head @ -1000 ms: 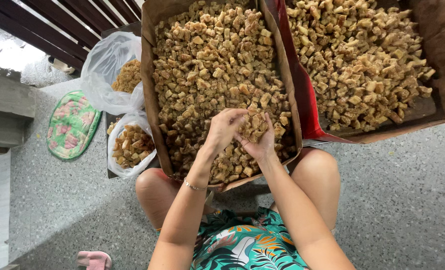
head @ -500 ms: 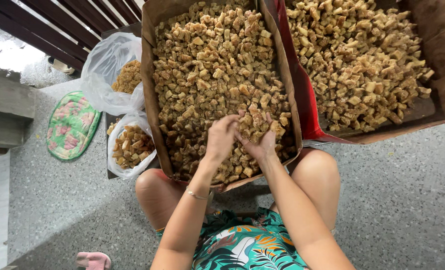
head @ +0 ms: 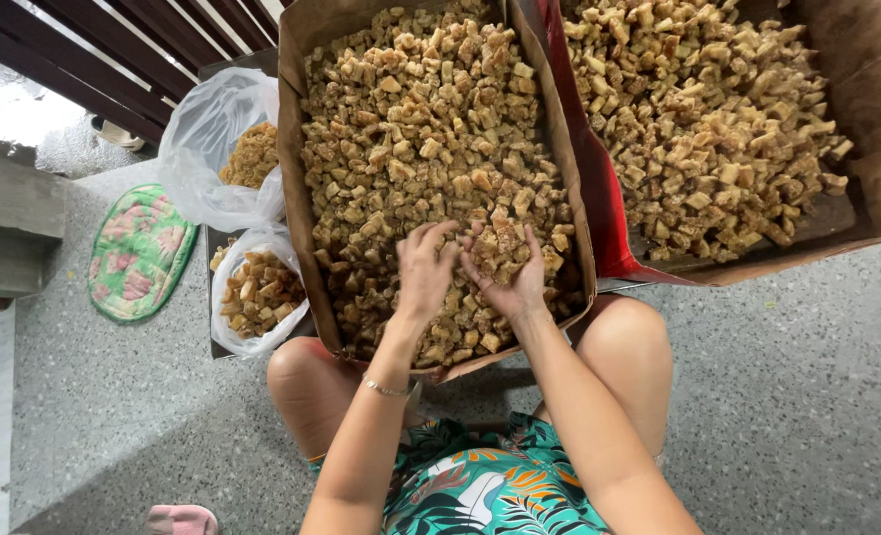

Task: The person sits on the floor and repeatedly scoops small, light-brown food pieces from a large cardboard box with both hands, then transfers them into a second adjacent box. The person continues this scooping and transferring motion throughout the clip.

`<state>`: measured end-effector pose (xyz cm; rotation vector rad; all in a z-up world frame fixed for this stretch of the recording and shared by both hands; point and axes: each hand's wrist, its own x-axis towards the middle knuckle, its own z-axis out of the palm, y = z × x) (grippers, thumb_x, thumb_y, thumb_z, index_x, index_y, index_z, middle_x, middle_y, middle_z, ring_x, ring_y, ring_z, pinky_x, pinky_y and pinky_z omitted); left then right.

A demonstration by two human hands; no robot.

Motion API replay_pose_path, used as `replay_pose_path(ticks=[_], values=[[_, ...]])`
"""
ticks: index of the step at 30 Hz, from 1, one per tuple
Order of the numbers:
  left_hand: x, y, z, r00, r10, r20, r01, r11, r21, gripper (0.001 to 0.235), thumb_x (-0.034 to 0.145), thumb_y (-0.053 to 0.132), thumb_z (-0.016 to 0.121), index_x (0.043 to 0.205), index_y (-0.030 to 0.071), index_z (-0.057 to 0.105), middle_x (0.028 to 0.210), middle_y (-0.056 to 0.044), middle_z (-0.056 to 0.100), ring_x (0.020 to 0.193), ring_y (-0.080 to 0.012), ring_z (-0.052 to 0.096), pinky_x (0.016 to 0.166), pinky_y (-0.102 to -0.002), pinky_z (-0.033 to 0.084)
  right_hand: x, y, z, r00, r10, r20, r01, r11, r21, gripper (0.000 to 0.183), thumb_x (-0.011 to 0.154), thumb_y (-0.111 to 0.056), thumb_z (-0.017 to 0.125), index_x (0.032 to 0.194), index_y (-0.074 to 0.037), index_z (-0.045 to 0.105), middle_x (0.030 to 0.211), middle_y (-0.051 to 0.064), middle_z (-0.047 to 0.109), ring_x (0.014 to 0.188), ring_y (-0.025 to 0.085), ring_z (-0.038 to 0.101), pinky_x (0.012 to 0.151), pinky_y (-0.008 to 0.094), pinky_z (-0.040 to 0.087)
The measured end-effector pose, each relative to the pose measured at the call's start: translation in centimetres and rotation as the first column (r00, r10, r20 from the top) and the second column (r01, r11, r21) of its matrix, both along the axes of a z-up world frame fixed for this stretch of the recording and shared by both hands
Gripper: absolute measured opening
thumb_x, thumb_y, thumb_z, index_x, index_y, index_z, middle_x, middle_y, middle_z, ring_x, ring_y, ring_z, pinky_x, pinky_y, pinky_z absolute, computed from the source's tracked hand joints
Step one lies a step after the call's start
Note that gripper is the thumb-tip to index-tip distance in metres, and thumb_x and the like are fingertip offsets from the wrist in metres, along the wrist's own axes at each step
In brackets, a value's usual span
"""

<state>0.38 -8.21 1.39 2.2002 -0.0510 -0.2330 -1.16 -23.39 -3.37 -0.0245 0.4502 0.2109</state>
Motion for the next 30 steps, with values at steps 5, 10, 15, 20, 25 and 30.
replay_pose_path(ticks=[5, 10, 15, 20, 25, 30], values=[[-1.8, 3.7, -3.2, 0.987, -0.107, 0.118, 0.065, 0.947, 0.315, 0.064, 0.095, 0.039, 0.067, 0.151, 0.016, 0.046, 0.156, -0.016, 0.037, 0.143, -0.0409, 0.027, 0.116, -0.062, 0.027, 0.0, -1.0, 2.2, 0.992, -0.061, 0.112, 0.052, 0.995, 0.083, 0.047, 0.104, -0.049, 0.053, 0.126, -0.008, 0.059, 0.112, 0.016, 0.066, 0.099, 0.03, 0.066, 0.078, 0.041, 0.063], [-5.0, 5.2, -6.1, 0.969, -0.237, 0.067, 0.174, 0.85, 0.498, 0.087, 0.09, 0.053, 0.07, 0.159, 0.021, 0.029, 0.163, -0.022, 0.011, 0.144, -0.055, 0.011, 0.113, -0.072, 0.014, 2.7, -7.1, 5.8, 0.955, -0.255, 0.154, 0.264, 0.963, -0.044, 0.041, 0.099, -0.046, 0.045, 0.108, -0.01, 0.062, 0.103, 0.015, 0.066, 0.094, 0.026, 0.067, 0.068, 0.039, 0.062], [-5.5, 5.4, -7.9, 0.963, -0.229, 0.145, 0.126, 0.854, 0.505, 0.085, 0.09, 0.055, 0.07, 0.157, 0.018, 0.032, 0.163, -0.023, 0.015, 0.144, -0.0554, 0.015, 0.114, -0.072, 0.015, 10.9, -19.0, 6.8, 0.929, -0.365, 0.065, 0.338, 0.763, -0.551, 0.064, 0.1, -0.06, 0.028, 0.146, -0.016, 0.032, 0.148, 0.021, 0.039, 0.134, 0.042, 0.044, 0.105, 0.068, 0.036], [-5.8, 5.2, -8.3, 0.939, -0.205, 0.276, 0.057, 0.884, 0.463, 0.084, 0.09, 0.056, 0.071, 0.156, 0.017, 0.037, 0.162, -0.022, 0.021, 0.142, -0.0534, 0.023, 0.114, -0.069, 0.022, 13.6, -25.9, 8.6, 0.911, -0.409, 0.059, 0.333, 0.643, -0.69, 0.084, 0.094, -0.066, 0.034, 0.16, -0.02, 0.007, 0.166, 0.022, 0.012, 0.15, 0.049, 0.02, 0.114, 0.079, 0.025], [-6.2, 4.5, -7.2, 0.914, -0.238, 0.328, 0.048, 0.867, 0.496, 0.092, 0.084, 0.06, 0.076, 0.155, 0.015, 0.037, 0.153, -0.023, 0.029, 0.134, -0.0526, 0.029, 0.11, -0.068, 0.027, 9.6, -18.5, 9.4, 0.93, -0.314, 0.193, 0.367, 0.735, -0.571, 0.051, 0.108, -0.042, 0.06, 0.141, -0.01, 0.038, 0.14, 0.02, 0.043, 0.129, 0.041, 0.052, 0.113, 0.06, 0.056], [-5.3, 3.2, -5.0, 0.96, -0.271, 0.075, 0.159, 0.744, 0.649, 0.104, 0.076, 0.065, 0.078, 0.157, 0.019, 0.032, 0.144, -0.021, 0.035, 0.127, -0.0469, 0.032, 0.106, -0.066, 0.033, 3.2, -5.9, 8.1, 0.999, -0.043, 0.018, 0.046, 0.844, -0.535, 0.008, 0.104, -0.017, 0.057, 0.105, -0.011, 0.062, 0.095, 0.009, 0.073, 0.088, 0.021, 0.07, 0.081, 0.038, 0.061]])
